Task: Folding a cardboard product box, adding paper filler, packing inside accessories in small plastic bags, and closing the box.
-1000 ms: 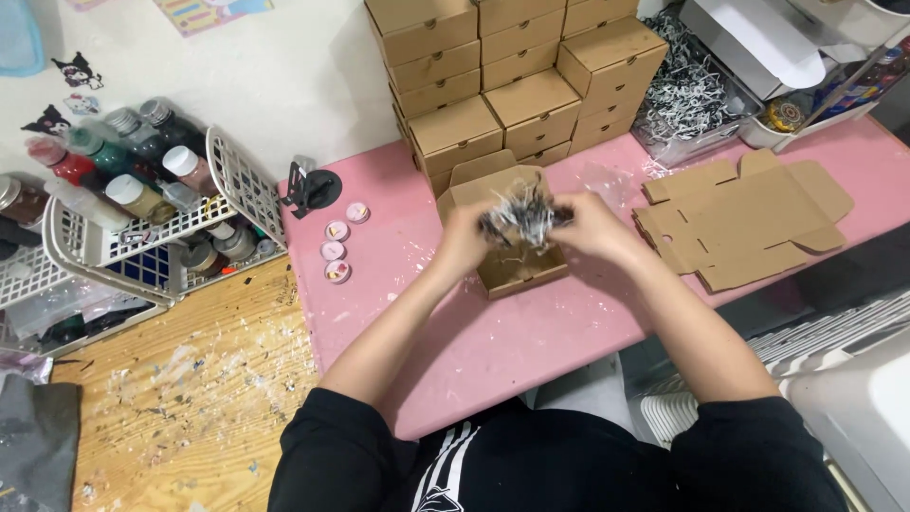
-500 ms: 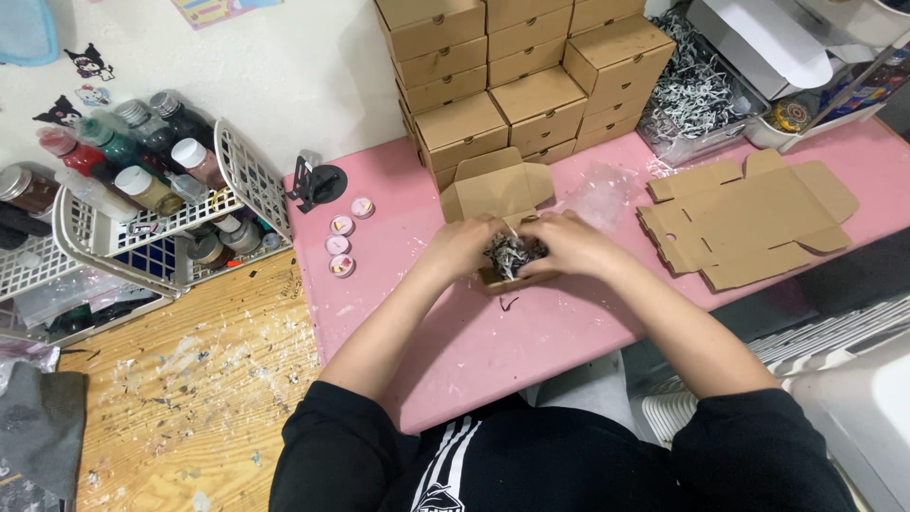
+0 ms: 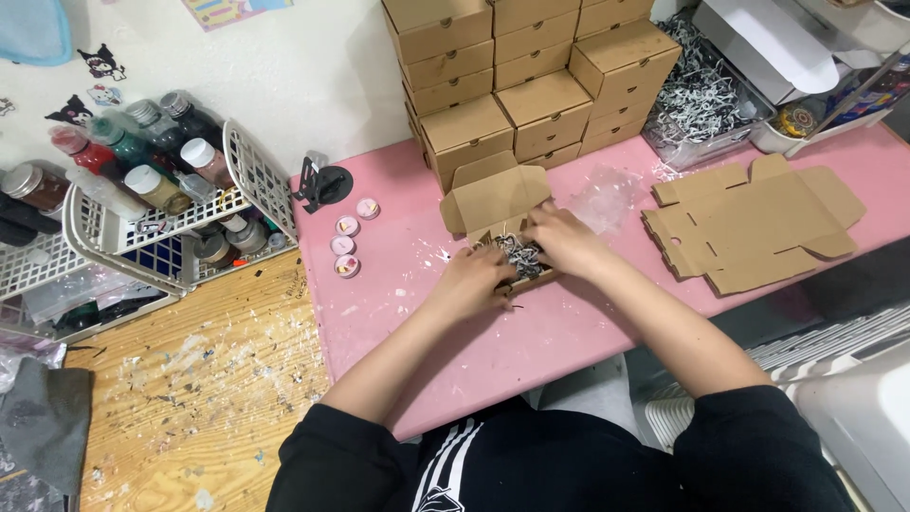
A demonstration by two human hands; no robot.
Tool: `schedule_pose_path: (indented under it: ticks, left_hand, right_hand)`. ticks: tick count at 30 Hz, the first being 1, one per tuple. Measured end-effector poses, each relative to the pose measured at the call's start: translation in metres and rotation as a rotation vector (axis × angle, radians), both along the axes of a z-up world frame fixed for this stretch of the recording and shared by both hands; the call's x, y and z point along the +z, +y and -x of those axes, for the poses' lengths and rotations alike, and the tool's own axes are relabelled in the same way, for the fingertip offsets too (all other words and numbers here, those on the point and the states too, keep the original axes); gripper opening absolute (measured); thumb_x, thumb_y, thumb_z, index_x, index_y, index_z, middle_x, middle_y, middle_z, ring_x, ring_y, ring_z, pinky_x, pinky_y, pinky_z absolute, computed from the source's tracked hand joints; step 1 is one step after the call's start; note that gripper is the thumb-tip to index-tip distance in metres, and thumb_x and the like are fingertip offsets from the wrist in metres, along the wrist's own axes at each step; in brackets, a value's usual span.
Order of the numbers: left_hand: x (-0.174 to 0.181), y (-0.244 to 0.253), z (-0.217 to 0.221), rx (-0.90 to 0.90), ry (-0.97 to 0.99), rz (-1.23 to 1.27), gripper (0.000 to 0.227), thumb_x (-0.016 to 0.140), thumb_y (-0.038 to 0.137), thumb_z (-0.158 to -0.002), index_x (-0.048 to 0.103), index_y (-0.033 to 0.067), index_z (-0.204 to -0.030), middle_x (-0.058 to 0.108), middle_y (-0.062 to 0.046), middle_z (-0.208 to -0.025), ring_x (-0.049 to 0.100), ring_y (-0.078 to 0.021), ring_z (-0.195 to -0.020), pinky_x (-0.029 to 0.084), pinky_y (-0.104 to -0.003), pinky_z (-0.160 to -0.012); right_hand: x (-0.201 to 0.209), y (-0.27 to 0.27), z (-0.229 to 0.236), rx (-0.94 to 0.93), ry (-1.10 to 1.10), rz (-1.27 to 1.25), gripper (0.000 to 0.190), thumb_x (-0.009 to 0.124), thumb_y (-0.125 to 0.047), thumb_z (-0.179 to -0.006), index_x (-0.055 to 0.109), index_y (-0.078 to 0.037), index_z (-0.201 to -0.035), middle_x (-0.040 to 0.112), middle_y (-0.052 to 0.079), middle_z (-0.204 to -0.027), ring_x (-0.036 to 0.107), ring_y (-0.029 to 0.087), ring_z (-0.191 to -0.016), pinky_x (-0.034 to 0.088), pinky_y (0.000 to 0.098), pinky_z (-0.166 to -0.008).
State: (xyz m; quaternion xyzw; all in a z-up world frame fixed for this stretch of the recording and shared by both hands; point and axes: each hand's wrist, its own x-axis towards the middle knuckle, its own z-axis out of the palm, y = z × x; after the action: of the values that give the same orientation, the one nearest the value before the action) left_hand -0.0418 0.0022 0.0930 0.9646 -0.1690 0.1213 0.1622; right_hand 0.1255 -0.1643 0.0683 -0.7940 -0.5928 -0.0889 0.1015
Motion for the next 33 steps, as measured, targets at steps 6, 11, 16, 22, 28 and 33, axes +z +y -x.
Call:
schedule_pose_path:
  ticks: [6, 11, 16, 22, 28, 33]
  left_hand:
    - [-0.043, 0.015, -0.011, 0.085, 0.157, 0.089, 0.026, 0.069, 0.037, -0.091, 0.077, 0.0125, -0.088, 0.072, -0.010, -0.089, 0.070, -0.0342, -0.085, 0.055, -0.048, -0.076]
    - [-0.013, 0.012, -0.010, 0.152, 0.170, 0.161, 0.029, 0.064, 0.036, -0.097, 0.077, 0.0111, -0.090, 0.073, -0.011, -0.091, 0.070, -0.0351, -0.084, 0.055, -0.049, -0.074]
    - [-0.006, 0.016, -0.020, 0.228, 0.157, 0.163, 0.021, 0.067, 0.030, -0.092, 0.075, 0.0115, -0.098, 0.073, -0.010, -0.097, 0.070, -0.0336, -0.090, 0.055, -0.048, -0.075]
    - [-0.029, 0.008, -0.019, 0.253, 0.032, -0.218, 0.037, 0.069, 0.018, -0.084, 0.070, 0.0177, -0.122, 0.069, -0.005, -0.117, 0.066, -0.0267, -0.112, 0.053, -0.045, -0.087]
    - [-0.013, -0.015, 0.002, 0.163, -0.004, -0.118, 0.070, 0.071, 0.061, -0.080, 0.065, 0.0110, -0.128, 0.063, -0.015, -0.119, 0.059, -0.0332, -0.112, 0.046, -0.051, -0.089]
    - [-0.042, -0.012, 0.008, 0.103, -0.014, -0.137, 0.061, 0.071, 0.060, -0.084, 0.067, 0.0161, -0.126, 0.061, -0.011, -0.126, 0.055, -0.0298, -0.124, 0.036, -0.053, -0.106]
  right_hand:
    - [0.010, -0.009, -0.016, -0.082, 0.560, -0.105, 0.016, 0.080, -0.011, -0.084, 0.079, -0.007, -0.100, 0.077, 0.009, -0.095, 0.075, 0.024, -0.088, 0.058, 0.0361, -0.082]
    - [0.027, -0.018, -0.022, -0.138, 1.224, -0.378, 0.013, 0.074, -0.006, -0.091, 0.076, -0.001, -0.103, 0.078, 0.006, -0.095, 0.074, 0.013, -0.087, 0.059, 0.0284, -0.078]
    - [0.050, -0.021, -0.006, -0.105, 1.293, -0.321, 0.022, 0.074, -0.011, -0.090, 0.076, -0.001, -0.109, 0.079, 0.006, -0.095, 0.074, 0.010, -0.083, 0.060, 0.0285, -0.077]
    - [0.024, -0.027, -0.016, -0.315, 0.449, -0.083, 0.052, 0.083, -0.033, -0.081, 0.071, -0.003, -0.121, 0.076, 0.014, -0.097, 0.073, 0.024, -0.082, 0.057, 0.0397, -0.079]
    - [-0.010, -0.030, -0.006, -0.412, 0.432, -0.145, 0.023, 0.077, -0.025, -0.087, 0.083, -0.014, -0.107, 0.077, 0.012, -0.097, 0.074, 0.030, -0.087, 0.057, 0.0397, -0.086]
    - [0.002, -0.036, -0.002, 0.048, 0.326, -0.317, 0.015, 0.079, -0.016, -0.079, 0.082, -0.014, -0.094, 0.072, 0.007, -0.116, 0.053, 0.036, -0.127, 0.038, 0.0479, -0.112]
